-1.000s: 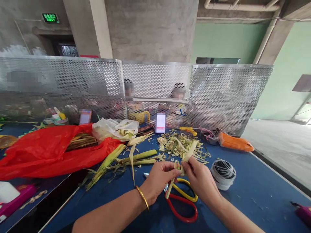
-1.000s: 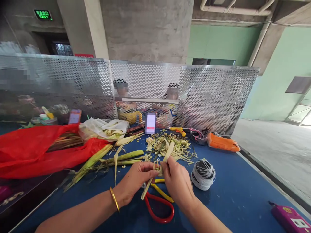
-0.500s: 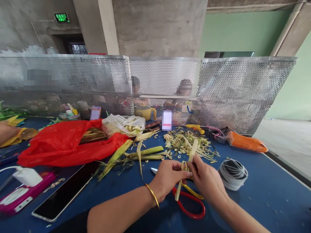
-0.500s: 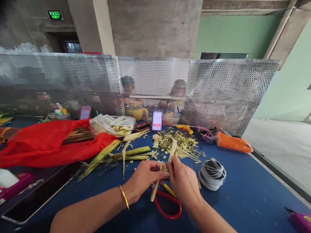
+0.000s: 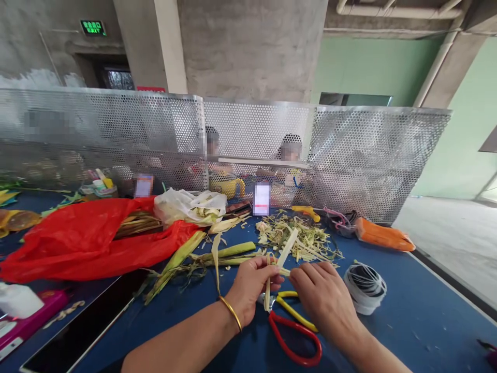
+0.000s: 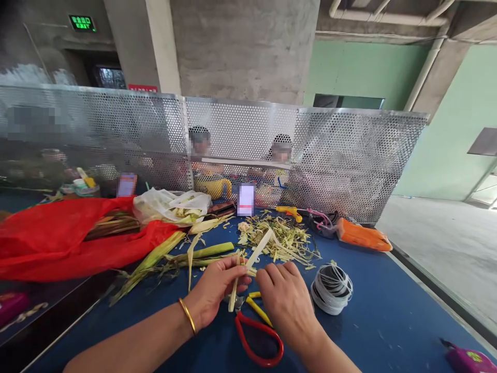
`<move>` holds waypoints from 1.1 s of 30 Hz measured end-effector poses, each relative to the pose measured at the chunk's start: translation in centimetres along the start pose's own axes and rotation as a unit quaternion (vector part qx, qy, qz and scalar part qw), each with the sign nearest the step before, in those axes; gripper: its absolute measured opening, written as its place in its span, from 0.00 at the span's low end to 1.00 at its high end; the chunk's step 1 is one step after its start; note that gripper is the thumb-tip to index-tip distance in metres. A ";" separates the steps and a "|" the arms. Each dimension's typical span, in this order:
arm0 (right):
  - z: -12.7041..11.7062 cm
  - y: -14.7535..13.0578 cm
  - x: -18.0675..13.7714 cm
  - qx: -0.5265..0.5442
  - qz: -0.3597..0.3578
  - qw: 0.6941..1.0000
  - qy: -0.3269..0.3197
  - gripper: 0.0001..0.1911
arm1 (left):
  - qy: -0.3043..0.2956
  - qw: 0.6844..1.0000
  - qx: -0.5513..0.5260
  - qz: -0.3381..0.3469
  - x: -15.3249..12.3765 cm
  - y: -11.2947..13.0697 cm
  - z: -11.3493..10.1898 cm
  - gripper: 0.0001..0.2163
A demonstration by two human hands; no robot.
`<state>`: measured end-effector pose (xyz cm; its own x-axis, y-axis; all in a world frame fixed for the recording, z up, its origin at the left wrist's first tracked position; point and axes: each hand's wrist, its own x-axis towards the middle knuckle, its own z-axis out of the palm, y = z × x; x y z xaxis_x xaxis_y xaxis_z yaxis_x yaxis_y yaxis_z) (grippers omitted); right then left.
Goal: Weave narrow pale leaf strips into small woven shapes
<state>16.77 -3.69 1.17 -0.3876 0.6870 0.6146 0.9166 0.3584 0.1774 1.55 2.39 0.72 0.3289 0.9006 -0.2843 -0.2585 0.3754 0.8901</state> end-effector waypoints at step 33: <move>2.2 0.6 0.3 0.567 0.400 0.707 -0.138 0.25 | -0.092 0.993 0.068 -0.004 0.0 0.9 0.1 0.13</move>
<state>16.99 -1.86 -0.23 0.0622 0.9976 -0.0305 0.2467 -0.0450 -0.9680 1.36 2.69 1.56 0.4935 0.8382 -0.2324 -0.1337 0.3371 0.9319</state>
